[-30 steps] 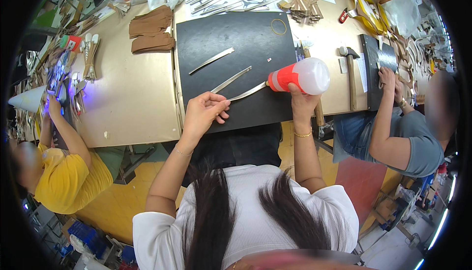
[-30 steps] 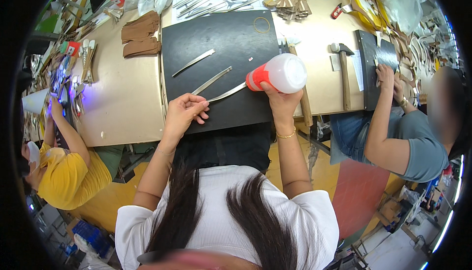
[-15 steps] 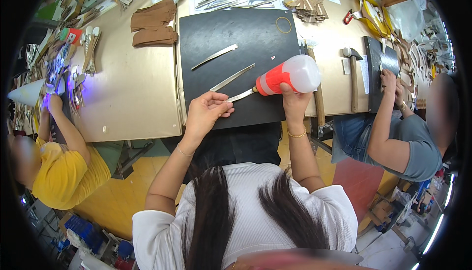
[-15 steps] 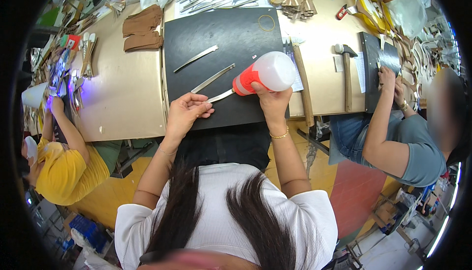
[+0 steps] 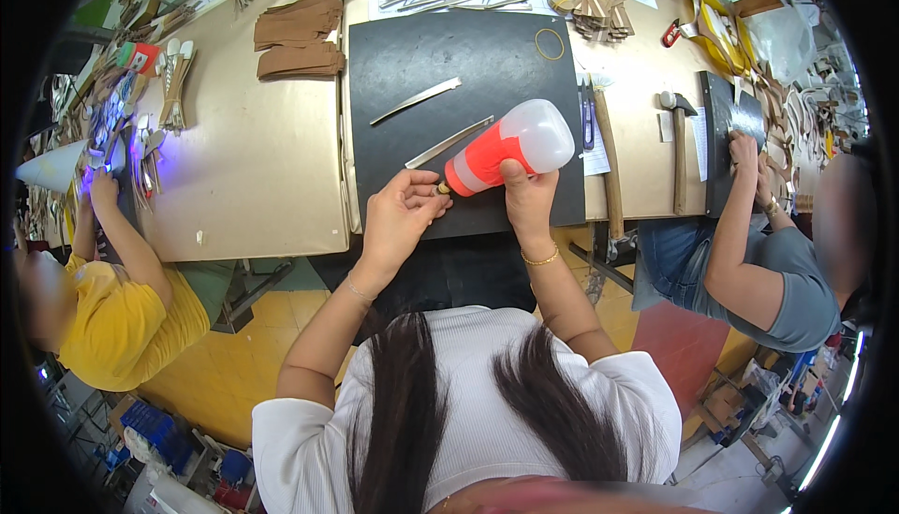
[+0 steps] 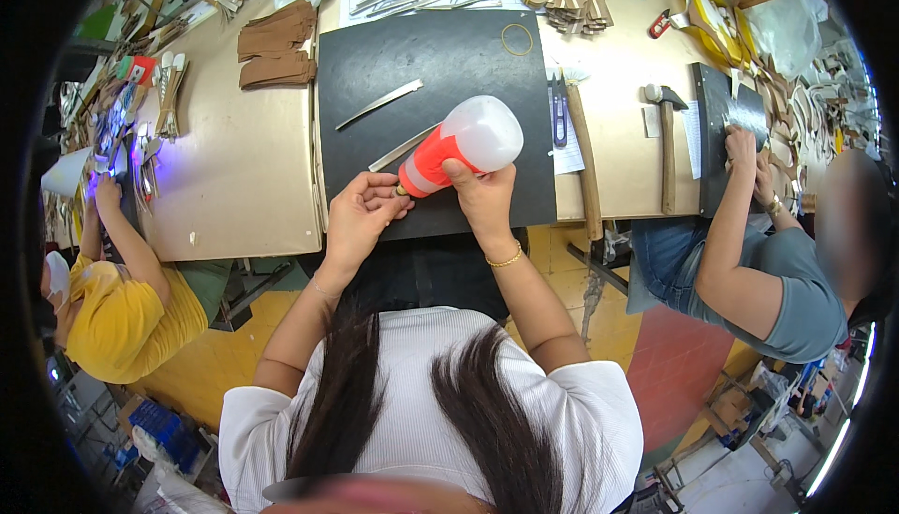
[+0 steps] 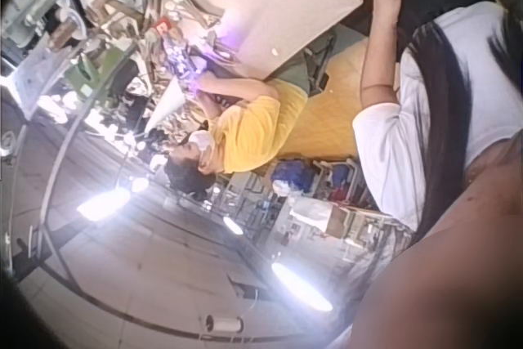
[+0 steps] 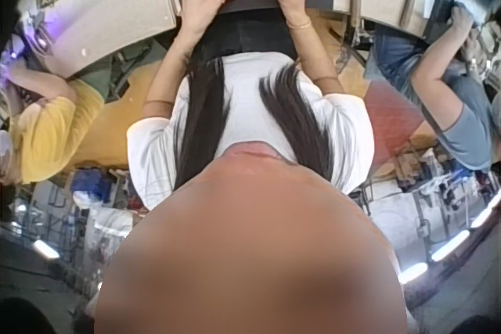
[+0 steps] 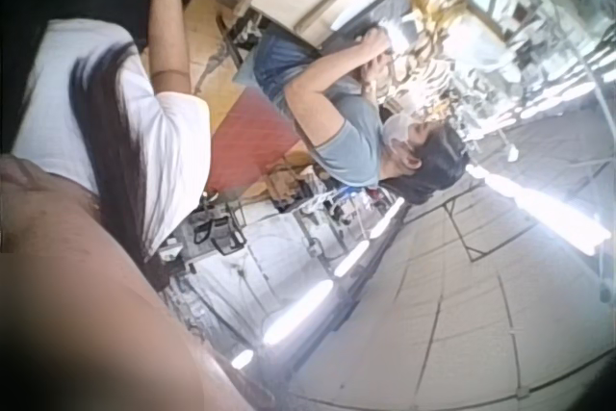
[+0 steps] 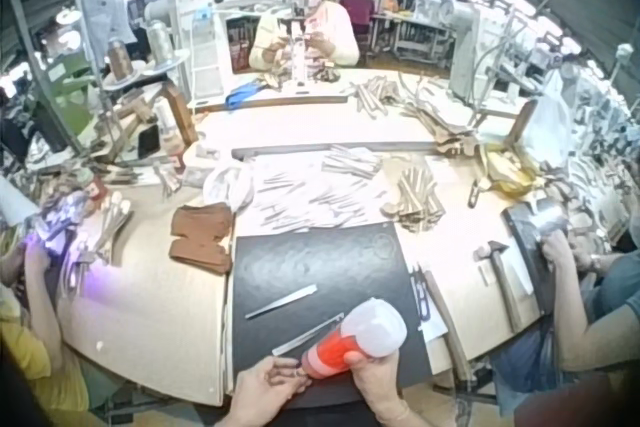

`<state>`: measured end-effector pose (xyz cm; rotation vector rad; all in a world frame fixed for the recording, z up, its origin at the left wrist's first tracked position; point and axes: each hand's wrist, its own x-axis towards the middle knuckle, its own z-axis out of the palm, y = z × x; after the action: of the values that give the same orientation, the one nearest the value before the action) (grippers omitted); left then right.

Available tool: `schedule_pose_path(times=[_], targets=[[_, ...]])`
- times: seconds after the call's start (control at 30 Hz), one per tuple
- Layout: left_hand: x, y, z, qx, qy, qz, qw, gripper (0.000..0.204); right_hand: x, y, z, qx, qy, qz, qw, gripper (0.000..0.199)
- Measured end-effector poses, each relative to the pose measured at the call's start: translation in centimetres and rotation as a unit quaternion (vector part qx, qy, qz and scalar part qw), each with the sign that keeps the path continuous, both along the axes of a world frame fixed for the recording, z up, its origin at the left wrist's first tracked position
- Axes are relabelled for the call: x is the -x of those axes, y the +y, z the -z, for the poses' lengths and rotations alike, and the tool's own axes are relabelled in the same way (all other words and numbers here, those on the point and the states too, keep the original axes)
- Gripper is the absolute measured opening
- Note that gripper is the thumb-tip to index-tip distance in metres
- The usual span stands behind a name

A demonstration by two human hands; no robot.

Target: The person applies glue from a red bottle onto thin wooden sticks one by one. They pick up each stick, apply the adhesive, and place it on a black mat on the table.

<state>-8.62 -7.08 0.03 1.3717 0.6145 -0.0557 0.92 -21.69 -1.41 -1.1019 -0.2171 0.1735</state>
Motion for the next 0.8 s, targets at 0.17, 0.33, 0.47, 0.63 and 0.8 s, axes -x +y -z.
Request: schedule_pose_path(times=[0.17,0.33,0.47,0.63,0.8], targets=[[-0.4,0.1,-0.6,-0.012,0.023,0.032,0.999,0.019,-0.6,0.7,0.1,0.004,0.008,0.049,0.999,0.055],[-4.4,2.7,-1.6,0.000,-0.057,0.025,0.998,0.020,-4.0,-2.6,-1.2,-0.076,0.069,0.125,0.987,0.063],[-12.3,5.1,-2.1,-0.040,-0.154,-0.010,0.987,0.024,-5.7,-5.2,-2.2,-0.023,0.027,0.162,0.986,0.076],[-21.9,6.4,-0.9,-0.065,-0.160,-0.013,0.985,0.034,-5.3,-6.4,-2.2,-0.009,0.037,0.173,0.984,0.077],[-21.6,6.9,-0.8,-0.508,-0.093,0.057,0.854,0.053,-4.9,-7.2,-1.9,0.002,0.035,0.175,0.984,0.076]])
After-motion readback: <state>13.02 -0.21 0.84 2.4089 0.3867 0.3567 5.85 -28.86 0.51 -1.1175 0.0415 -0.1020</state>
